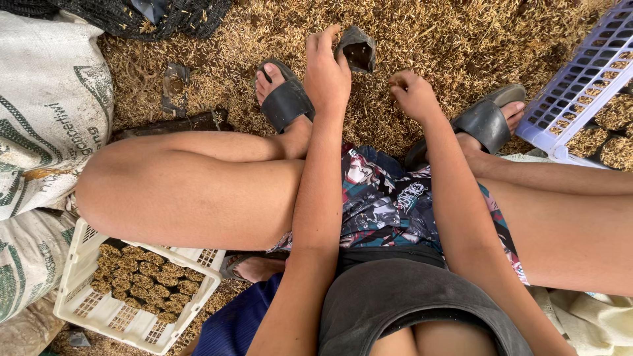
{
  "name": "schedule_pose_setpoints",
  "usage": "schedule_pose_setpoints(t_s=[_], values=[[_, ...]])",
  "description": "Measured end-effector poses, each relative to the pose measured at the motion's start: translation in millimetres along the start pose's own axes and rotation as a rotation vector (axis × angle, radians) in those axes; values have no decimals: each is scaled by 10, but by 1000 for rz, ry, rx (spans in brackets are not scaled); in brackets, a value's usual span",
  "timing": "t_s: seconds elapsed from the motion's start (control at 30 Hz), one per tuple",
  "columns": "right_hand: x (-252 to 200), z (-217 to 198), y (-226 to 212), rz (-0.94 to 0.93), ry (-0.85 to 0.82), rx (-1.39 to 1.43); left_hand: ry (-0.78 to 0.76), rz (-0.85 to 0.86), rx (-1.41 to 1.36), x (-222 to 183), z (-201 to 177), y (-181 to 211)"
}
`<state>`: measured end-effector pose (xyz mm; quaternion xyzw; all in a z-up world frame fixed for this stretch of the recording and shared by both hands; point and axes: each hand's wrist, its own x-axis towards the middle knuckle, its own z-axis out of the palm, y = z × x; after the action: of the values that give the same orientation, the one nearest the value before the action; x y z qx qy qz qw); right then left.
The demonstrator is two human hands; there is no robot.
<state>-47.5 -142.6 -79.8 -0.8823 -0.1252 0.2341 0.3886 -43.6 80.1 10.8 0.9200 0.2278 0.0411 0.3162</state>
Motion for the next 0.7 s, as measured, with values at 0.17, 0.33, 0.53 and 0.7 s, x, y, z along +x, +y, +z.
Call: schedule_pose_setpoints(t_s=[0.17,0.33,0.53,0.7], values=[[-36,98,-125,323,33,1,136,40,-124,-19,-141,93],[17,199,-105,240,92,32,174,36,-192,-18,-238,182],[26,304,155,362,4,-39,158,0,-205,19,-253,265],[-16,176,-10,111,-168,-360,139,-50,-199,7,-326,307]])
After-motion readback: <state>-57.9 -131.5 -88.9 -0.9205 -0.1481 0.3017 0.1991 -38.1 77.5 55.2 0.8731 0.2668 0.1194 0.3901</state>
